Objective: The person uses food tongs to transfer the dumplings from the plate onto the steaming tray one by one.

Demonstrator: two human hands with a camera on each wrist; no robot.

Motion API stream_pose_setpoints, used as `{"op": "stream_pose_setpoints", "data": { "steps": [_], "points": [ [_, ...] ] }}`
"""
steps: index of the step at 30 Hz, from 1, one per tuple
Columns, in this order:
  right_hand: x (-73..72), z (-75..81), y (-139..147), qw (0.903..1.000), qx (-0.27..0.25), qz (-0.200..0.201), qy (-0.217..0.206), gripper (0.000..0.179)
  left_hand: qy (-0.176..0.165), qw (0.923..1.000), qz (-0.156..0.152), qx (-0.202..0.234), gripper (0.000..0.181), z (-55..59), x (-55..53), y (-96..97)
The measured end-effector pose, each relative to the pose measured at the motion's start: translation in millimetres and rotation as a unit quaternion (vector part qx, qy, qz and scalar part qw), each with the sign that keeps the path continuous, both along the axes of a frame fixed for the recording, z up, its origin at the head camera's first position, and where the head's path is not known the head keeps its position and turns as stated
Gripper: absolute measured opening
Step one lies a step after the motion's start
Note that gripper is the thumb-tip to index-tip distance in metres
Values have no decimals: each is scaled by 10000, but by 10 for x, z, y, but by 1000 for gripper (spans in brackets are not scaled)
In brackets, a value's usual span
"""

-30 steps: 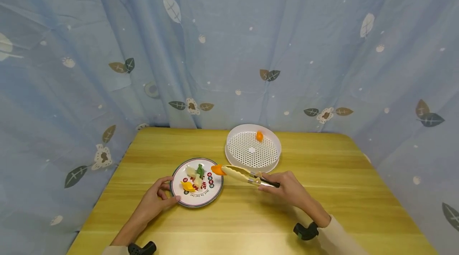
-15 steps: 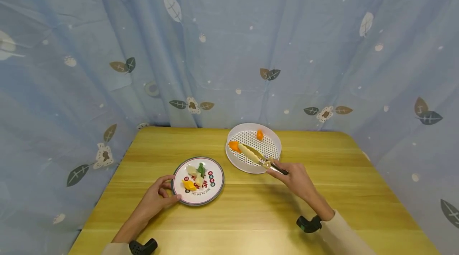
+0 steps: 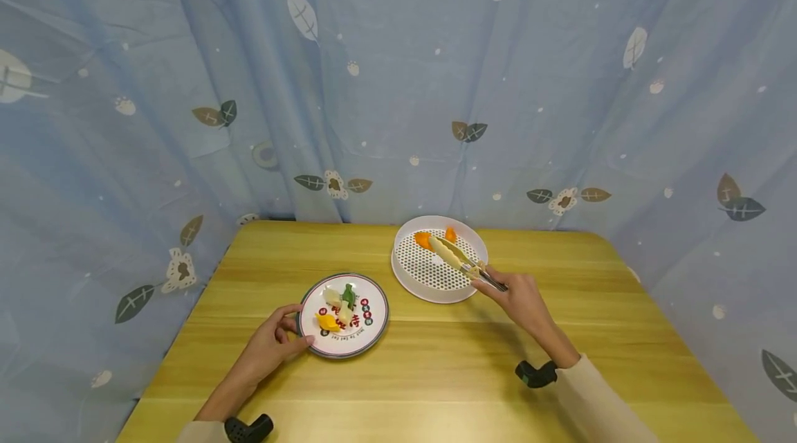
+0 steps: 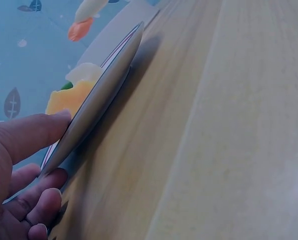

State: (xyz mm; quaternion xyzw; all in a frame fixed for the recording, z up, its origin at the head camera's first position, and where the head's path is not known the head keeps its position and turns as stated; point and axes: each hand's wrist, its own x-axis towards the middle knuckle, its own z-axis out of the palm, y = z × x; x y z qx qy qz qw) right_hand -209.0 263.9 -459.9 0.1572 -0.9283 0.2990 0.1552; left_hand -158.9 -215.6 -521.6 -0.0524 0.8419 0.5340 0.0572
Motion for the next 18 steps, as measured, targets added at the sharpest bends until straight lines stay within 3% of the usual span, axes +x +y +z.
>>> {"op": "stream_pose_setpoints", "data": {
  "steps": [9, 18],
  "points": [
    [-230, -57, 72, 9991, 269, -59, 334, 52, 97, 9999, -34, 52, 72, 4, 20, -6],
    [-366, -152, 128, 9980, 473, -409, 66, 55, 58, 9999, 39, 77, 71, -19, 10, -7]
  ]
}}
